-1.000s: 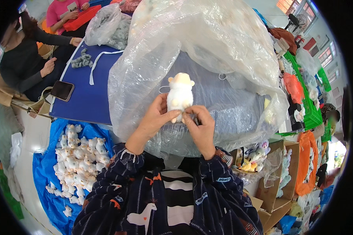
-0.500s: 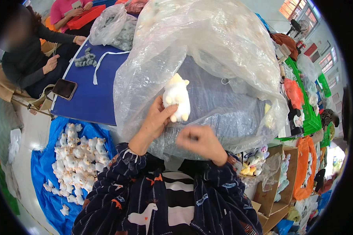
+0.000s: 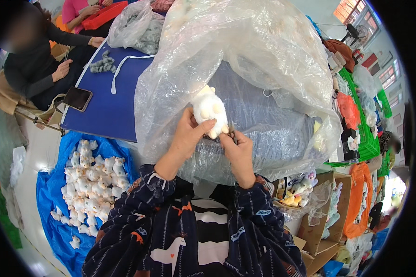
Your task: The person uses small scissors to trim loose threads and excess fabric from small white plush toys. They handle each toy one at a time, rotate it to access different sides, and place the finished items into a large plastic bag on the table.
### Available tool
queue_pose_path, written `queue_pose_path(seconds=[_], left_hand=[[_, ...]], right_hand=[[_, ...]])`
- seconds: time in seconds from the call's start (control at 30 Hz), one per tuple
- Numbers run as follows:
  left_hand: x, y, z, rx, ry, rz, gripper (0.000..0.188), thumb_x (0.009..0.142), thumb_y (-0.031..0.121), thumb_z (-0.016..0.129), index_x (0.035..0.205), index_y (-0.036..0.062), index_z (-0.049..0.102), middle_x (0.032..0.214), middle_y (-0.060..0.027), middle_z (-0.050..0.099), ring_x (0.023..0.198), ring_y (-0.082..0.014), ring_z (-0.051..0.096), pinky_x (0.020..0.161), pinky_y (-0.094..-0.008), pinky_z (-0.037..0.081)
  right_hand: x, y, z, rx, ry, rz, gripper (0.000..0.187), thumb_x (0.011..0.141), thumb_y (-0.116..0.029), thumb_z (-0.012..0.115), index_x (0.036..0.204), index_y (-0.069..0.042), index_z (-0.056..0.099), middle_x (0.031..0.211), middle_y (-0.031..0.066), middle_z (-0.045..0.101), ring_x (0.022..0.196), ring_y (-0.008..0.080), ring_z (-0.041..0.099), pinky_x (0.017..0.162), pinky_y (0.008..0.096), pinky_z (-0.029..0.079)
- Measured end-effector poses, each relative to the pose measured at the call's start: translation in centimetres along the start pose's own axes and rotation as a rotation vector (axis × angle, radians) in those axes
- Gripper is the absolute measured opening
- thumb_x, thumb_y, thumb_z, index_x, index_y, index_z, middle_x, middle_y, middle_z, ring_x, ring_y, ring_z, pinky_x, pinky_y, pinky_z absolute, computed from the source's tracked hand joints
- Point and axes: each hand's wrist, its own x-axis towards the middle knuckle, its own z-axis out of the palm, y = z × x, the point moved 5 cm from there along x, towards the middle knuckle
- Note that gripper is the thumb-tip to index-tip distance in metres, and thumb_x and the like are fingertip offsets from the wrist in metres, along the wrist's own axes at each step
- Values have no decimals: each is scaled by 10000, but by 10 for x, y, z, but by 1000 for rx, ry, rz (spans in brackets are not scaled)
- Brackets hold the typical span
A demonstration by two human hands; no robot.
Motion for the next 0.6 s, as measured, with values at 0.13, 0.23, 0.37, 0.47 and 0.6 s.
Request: queue_pose_path(seconds=[0.13,0.23,0.37,0.47,0.6], left_hand=[[0,-2,1,-9,9,-27,532,775,107,677,1171,-23,346,1089,-131,514,969,-189,562,773,-302,502],[0,0,-1,-18,1,-45,530,777,105,675,1170,-23,344,1084,-129,517,960,-190,569,762,-302,506],[0,1,3,19,12,-58,471,783,102,669,1132,-14,373,1057,-120,530,920,-174,580,731,-291,508],[0,-1,2,58,16,-94,367,788,107,666,1047,5,428,999,-105,554,872,-149,584,692,-266,502],[4,-9,0,108,-5,-74,236,793,105,658,916,40,467,891,-69,573,772,-117,586,605,-233,490]], right_hand=[[-31,-11,-8,102,-386,86,108,787,-116,638,793,-10,625,664,-30,544,561,30,461,498,182,345],[-45,-33,-14,-141,-631,36,251,751,-137,683,953,3,634,700,-15,561,612,41,496,529,189,379],[-30,-44,-24,-503,-232,-360,296,704,-98,714,962,13,618,743,47,594,652,95,543,555,217,423],[-31,-42,-16,-579,-50,-578,325,655,-47,721,955,-8,602,813,103,589,671,187,583,569,263,463],[-27,-39,10,-704,34,-828,525,579,-4,719,1075,-63,557,1025,109,543,757,268,607,610,323,504]])
